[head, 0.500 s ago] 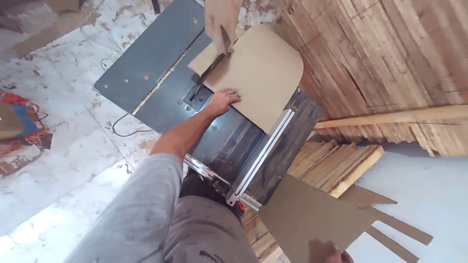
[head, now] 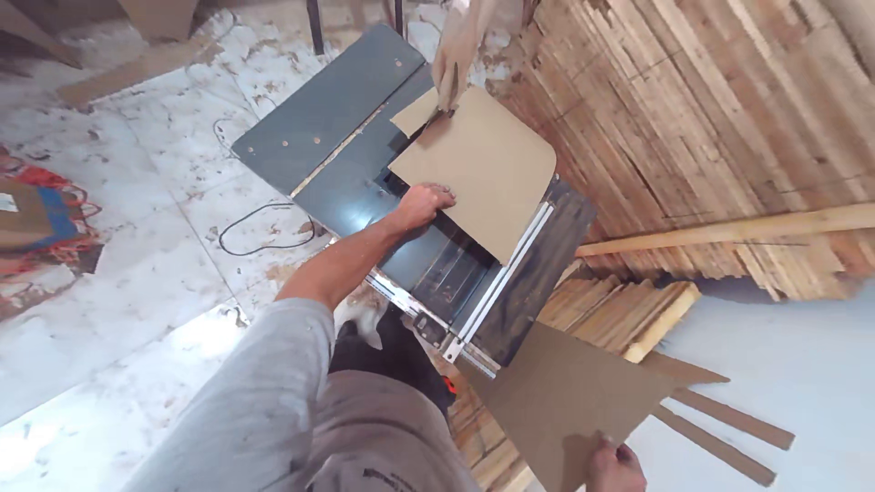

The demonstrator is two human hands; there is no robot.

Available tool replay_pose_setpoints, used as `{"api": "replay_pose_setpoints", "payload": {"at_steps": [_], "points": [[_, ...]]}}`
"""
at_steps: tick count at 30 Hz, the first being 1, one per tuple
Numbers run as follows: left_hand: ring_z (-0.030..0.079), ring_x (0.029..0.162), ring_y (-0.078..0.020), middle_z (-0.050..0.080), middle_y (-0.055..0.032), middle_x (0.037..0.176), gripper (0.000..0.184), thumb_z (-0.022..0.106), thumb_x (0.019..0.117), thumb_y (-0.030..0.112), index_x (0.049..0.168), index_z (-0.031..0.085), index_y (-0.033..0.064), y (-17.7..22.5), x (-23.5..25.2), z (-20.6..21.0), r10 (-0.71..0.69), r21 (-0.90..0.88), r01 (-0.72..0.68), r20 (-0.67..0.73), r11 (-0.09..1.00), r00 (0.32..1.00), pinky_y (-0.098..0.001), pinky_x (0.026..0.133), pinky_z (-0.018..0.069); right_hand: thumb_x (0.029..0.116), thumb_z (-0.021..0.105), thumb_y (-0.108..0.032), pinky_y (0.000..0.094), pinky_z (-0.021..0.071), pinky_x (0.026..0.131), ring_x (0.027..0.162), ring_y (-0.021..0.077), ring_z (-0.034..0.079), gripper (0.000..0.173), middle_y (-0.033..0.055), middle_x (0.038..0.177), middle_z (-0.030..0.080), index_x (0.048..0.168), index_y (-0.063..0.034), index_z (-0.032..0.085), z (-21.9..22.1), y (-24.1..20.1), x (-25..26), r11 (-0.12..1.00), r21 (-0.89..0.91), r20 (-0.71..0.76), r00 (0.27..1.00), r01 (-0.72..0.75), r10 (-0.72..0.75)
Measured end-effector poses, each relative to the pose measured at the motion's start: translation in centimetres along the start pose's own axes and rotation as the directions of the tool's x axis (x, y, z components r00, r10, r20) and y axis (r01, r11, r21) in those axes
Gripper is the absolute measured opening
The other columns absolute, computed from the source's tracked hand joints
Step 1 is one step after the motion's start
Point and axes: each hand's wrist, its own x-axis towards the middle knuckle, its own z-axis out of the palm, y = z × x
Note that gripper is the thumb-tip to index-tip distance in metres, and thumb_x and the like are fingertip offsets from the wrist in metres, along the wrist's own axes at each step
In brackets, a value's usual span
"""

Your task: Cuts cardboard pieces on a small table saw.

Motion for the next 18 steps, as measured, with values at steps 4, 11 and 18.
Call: {"api": "replay_pose_setpoints", "payload": {"at_steps": [4,11,18], "points": [[0.07,0.112,-0.0255,0.075,-0.0036,0.118,0.037,0.067,0.0846,-0.005,0.111,0.079,0.0181,2.8,-4.8,-3.8,0.054,0.052,-0.055,0.029,0.997,0.998,-0.0511,0.097,0.0559,0.1008,0.062,-0.023,0.0664,0.0495,0.092,0.104,0.045,0.067,0.034,0.0291,0.109,0.07,0.119,0.0047,0.068,0.5,1.0,-4.1,0.999,0.023,0.0,0.999,0.038,-0.038],[0.071,0.111,-0.0295,0.074,-0.0057,0.124,0.042,0.059,0.0919,-0.004,0.123,0.074,0.0201,9.7,-18.6,-12.1,0.098,0.015,-0.104,0.208,0.994,0.973,-0.056,0.089,0.0571,0.1008,0.062,-0.025,0.0701,0.0478,0.091,0.106,0.0471,0.066,0.031,0.028,0.109,0.071,0.115,0.0008,0.072,2.3,1.4,-14.5,0.997,0.003,-0.06,0.995,0.075,-0.075],[0.073,0.113,-0.0249,0.075,-0.0071,0.121,0.035,0.054,0.0954,-0.003,0.119,0.073,0.0136,18.5,-44.0,-26.7,0.319,-0.004,-0.32,-0.059,0.948,0.946,-0.043,0.091,0.0614,0.1004,0.062,-0.026,0.0709,0.0478,0.089,0.104,0.0484,0.066,0.032,0.0295,0.107,0.07,0.113,0.002,0.071,2.0,3.1,-25.8,0.992,0.017,0.013,0.992,0.122,-0.122]]}}
